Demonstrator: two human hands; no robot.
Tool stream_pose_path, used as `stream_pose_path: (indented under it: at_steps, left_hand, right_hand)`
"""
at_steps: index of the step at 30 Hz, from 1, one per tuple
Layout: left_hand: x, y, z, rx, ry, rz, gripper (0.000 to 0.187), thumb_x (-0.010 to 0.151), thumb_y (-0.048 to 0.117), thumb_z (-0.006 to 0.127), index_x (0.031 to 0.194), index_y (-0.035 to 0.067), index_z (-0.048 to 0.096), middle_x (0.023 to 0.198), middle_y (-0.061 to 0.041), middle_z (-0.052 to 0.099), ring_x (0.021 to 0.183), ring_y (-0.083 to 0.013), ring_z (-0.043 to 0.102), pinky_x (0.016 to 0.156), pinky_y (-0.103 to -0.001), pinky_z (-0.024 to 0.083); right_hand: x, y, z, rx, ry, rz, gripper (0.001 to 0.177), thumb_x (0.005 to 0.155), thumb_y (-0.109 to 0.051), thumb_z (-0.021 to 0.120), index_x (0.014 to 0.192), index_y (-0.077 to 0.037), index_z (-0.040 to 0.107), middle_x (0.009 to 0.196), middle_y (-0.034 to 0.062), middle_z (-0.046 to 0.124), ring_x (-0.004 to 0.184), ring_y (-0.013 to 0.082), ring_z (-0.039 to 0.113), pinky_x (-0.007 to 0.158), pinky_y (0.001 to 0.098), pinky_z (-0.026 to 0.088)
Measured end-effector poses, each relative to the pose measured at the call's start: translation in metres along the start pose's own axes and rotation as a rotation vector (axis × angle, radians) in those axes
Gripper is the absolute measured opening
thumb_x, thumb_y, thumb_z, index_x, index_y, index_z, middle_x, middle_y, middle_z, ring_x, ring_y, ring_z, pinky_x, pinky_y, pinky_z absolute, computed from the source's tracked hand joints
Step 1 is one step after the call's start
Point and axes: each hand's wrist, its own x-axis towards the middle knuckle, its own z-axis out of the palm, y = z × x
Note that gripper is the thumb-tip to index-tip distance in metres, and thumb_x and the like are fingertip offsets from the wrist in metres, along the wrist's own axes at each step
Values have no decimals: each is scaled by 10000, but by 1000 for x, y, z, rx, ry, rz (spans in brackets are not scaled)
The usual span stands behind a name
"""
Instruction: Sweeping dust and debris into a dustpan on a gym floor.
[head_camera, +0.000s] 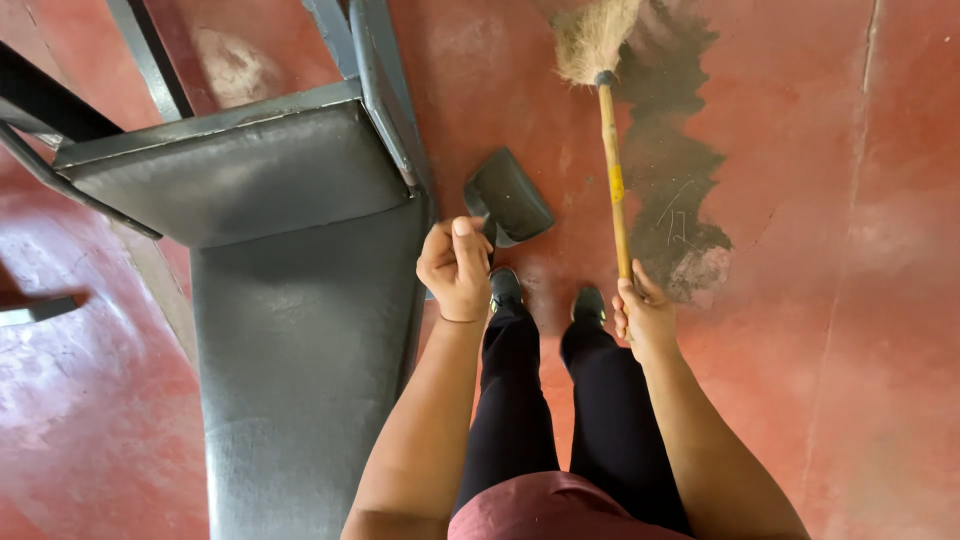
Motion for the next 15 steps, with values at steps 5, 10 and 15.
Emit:
stream_pose_path:
  at_steps: [5, 10, 15]
  left_hand:
    - [15, 3, 3, -64, 27, 32, 354, 1035, 104, 502, 829, -88, 716, 364, 3, 453, 359, -106, 488, 506, -265, 567]
    - [30, -4, 3, -24, 33, 58, 379, 1045, 133, 487, 845, -99, 711, 379, -8, 452, 369, -102, 484, 506, -257, 553]
    - [57, -12, 13, 153, 4, 13, 327, 1025, 175, 550, 851, -38, 727, 408, 8, 486, 400, -94, 495, 484, -243, 485]
  right_hand:
    - [25, -10, 36, -56, -96, -16, 460, 995, -167, 665, 1443, -193, 563, 588, 110, 562, 331, 167, 468, 231, 282, 397]
    - [77, -2, 96, -154, -296, -46, 485, 1006, -254, 668, 1469, -205, 534, 575, 101, 592, 305, 168, 488, 208, 271, 402]
    - [122, -69, 155, -614, -489, -30, 497, 984, -395, 625, 681, -10, 709, 422, 165, 544, 244, 245, 495, 185, 317, 361]
